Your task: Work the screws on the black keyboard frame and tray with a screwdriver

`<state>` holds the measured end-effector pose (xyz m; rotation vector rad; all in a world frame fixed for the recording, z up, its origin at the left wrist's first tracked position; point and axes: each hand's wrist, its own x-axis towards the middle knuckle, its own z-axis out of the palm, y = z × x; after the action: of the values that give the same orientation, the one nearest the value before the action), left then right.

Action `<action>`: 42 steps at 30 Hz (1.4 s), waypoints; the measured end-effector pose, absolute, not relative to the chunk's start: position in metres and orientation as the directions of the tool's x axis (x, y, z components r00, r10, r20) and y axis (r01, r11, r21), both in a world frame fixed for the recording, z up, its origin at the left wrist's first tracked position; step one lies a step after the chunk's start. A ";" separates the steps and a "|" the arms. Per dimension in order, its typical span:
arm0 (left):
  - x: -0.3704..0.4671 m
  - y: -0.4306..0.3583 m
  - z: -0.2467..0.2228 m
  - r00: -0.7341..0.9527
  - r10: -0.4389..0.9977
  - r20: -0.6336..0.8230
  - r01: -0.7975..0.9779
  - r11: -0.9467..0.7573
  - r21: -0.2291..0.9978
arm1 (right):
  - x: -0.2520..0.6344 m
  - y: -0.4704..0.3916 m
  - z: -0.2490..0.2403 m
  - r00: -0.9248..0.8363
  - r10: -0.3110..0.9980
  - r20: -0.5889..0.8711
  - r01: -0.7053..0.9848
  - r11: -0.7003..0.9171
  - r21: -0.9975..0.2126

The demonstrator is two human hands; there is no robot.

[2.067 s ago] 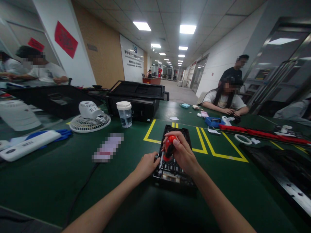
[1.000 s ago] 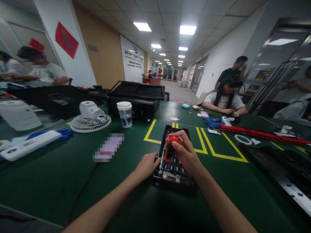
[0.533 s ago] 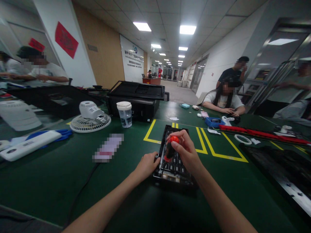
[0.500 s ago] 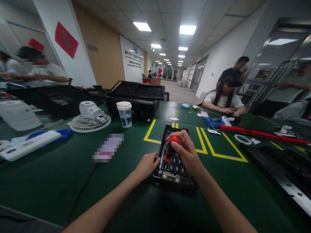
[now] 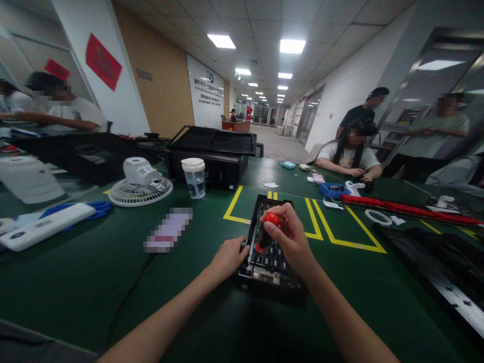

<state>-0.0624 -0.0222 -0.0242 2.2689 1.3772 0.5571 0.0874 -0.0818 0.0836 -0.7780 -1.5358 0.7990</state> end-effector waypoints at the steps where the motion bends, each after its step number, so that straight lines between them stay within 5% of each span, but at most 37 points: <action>1: -0.062 -0.022 -0.024 0.425 0.899 0.111 0.727 -0.412 0.549 | 0.088 -0.082 0.084 -0.095 0.833 0.545 0.050 0.551 -0.833; 42: -0.061 -0.024 -0.020 0.406 0.912 0.059 0.740 -0.366 0.565 | 0.078 -0.086 0.079 0.039 0.767 0.640 0.340 0.592 -0.731</action>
<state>-0.0612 -0.0235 -0.0195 2.2124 1.4085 0.5087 0.0777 -0.0864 0.0791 -0.9634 -1.5574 0.4212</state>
